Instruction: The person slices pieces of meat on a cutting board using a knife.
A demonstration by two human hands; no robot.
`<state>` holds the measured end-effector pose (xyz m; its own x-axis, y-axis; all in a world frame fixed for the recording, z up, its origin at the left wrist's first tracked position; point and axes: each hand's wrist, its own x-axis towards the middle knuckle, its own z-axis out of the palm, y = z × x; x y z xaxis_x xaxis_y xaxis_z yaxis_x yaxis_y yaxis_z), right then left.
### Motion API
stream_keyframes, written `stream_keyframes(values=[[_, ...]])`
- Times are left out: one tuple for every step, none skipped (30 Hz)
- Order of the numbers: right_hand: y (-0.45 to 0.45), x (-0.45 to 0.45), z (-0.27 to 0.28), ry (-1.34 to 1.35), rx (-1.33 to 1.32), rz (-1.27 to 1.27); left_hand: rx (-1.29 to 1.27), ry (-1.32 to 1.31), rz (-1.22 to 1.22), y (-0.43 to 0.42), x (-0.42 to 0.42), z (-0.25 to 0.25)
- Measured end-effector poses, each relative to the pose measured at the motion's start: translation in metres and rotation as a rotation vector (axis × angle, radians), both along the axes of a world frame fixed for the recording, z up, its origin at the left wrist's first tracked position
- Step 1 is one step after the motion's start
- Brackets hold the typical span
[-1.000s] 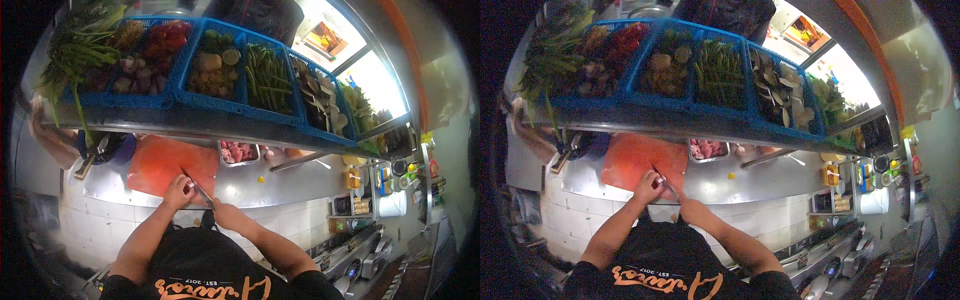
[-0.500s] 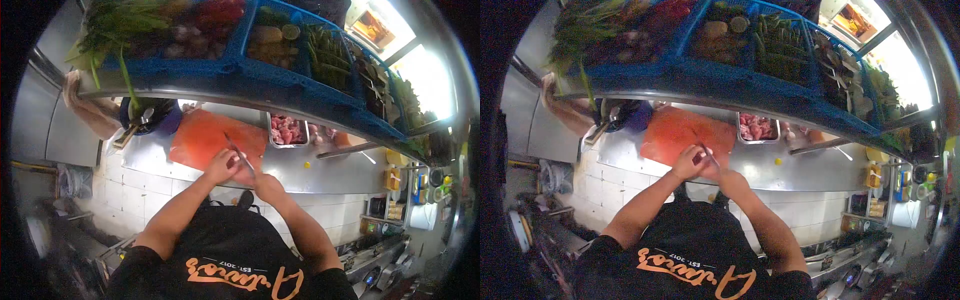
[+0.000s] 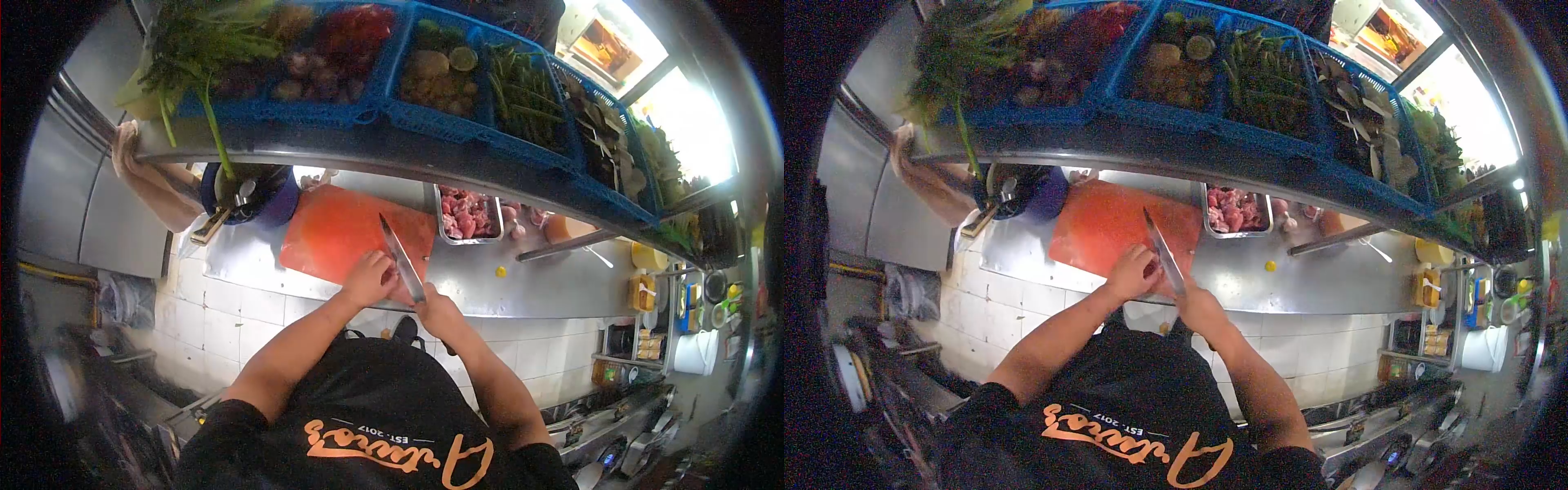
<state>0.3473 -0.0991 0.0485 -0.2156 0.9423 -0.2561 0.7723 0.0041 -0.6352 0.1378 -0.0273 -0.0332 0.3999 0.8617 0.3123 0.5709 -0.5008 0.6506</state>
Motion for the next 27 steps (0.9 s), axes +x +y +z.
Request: stream_keyframes(values=[[-0.003, 0.005, 0.000, 0.071, -0.068, -0.037, 0.000, 0.006, -0.002, 0.000, 0.000, -0.002], [-0.006, 0.009, 0.001, 0.142, -0.136, -0.073, 0.000, 0.012, -0.003, -0.001, -0.002, -0.004], [-0.006, 0.013, 0.005, 0.213, -0.204, -0.107, -0.001, 0.018, -0.002, -0.001, -0.003, -0.003], [-0.006, 0.017, 0.011, 0.252, -0.269, -0.165, -0.023, 0.025, 0.000, -0.001, -0.003, -0.001], [-0.007, 0.021, 0.018, 0.292, -0.333, -0.223, -0.044, 0.033, 0.002, -0.001, -0.004, 0.000], [-0.006, 0.024, 0.024, 0.333, -0.397, -0.282, -0.065, 0.042, 0.003, -0.001, -0.004, 0.007], [-0.009, 0.029, 0.020, 0.433, -0.373, -0.300, -0.045, 0.053, -0.036, 0.000, -0.005, 0.014], [-0.009, 0.032, 0.021, 0.451, -0.389, -0.316, -0.024, 0.063, -0.076, 0.002, -0.004, 0.022], [-0.010, 0.034, 0.021, 0.469, -0.404, -0.335, -0.003, 0.073, -0.120, 0.002, -0.002, 0.027], [-0.011, 0.036, 0.022, 0.487, -0.420, -0.355, 0.047, 0.073, -0.112, 0.003, 0.001, 0.025], [-0.013, 0.036, 0.022, 0.430, -0.386, -0.331, 0.098, 0.073, -0.102, 0.004, 0.004, 0.020], [-0.013, 0.035, 0.024, 0.373, -0.350, -0.307, 0.151, 0.073, -0.092, 0.005, 0.007, 0.013], [-0.014, 0.033, 0.024, 0.317, -0.314, -0.283, 0.139, 0.142, -0.005, 0.007, 0.006, 0.001], [-0.016, 0.031, 0.018, 0.148, -0.188, -0.211, 0.127, 0.210, 0.082, 0.008, 0.003, -0.012], [-0.020, 0.030, 0.006, -0.022, -0.063, -0.140, 0.116, 0.277, 0.169, 0.010, 0.000, -0.019], [-0.020, 0.023, 0.007, -0.191, 0.062, -0.073, 0.099, 0.256, 0.220, 0.012, -0.003, -0.003], [-0.024, 0.015, 0.012, -0.237, 0.034, -0.105, 0.084, 0.235, 0.266, 0.013, -0.008, 0.013], [-0.024, 0.008, 0.023, -0.257, 0.003, -0.108, 0.068, 0.216, 0.311, 0.014, -0.010, 0.030], [-0.022, 0.002, 0.032, -0.274, -0.029, -0.110, 0.062, 0.156, 0.253, 0.015, -0.009, 0.040], [-0.021, -0.002, 0.036, -0.292, -0.062, -0.108, 0.052, 0.097, 0.198, 0.016, -0.006, 0.048], [-0.022, -0.004, 0.033, -0.291, -0.034, -0.114, 0.041, 0.038, 0.146, 0.016, -0.003, 0.054], [-0.022, -0.006, 0.026, -0.293, -0.005, -0.118, 0.041, 0.076, 0.063, 0.016, 0.002, 0.059], [-0.023, -0.007, 0.023, -0.297, 0.027, -0.118, 0.041, 0.112, -0.016, 0.016, 0.007, 0.064], [-0.024, -0.007, 0.024, -0.303, 0.024, -0.118, 0.043, 0.145, -0.093, 0.016, 0.010, 0.067], [-0.027, -0.007, 0.027, -0.311, 0.022, -0.117, -0.002, 0.195, -0.083, 0.022, 0.013, 0.058], [-0.028, -0.005, 0.031, -0.320, 0.018, -0.115, 0.001, 0.201, -0.072, 0.027, 0.016, 0.048], [-0.031, -0.003, 0.045, -0.329, -0.031, -0.118, 0.001, 0.207, -0.062, 0.032, 0.016, 0.038]])
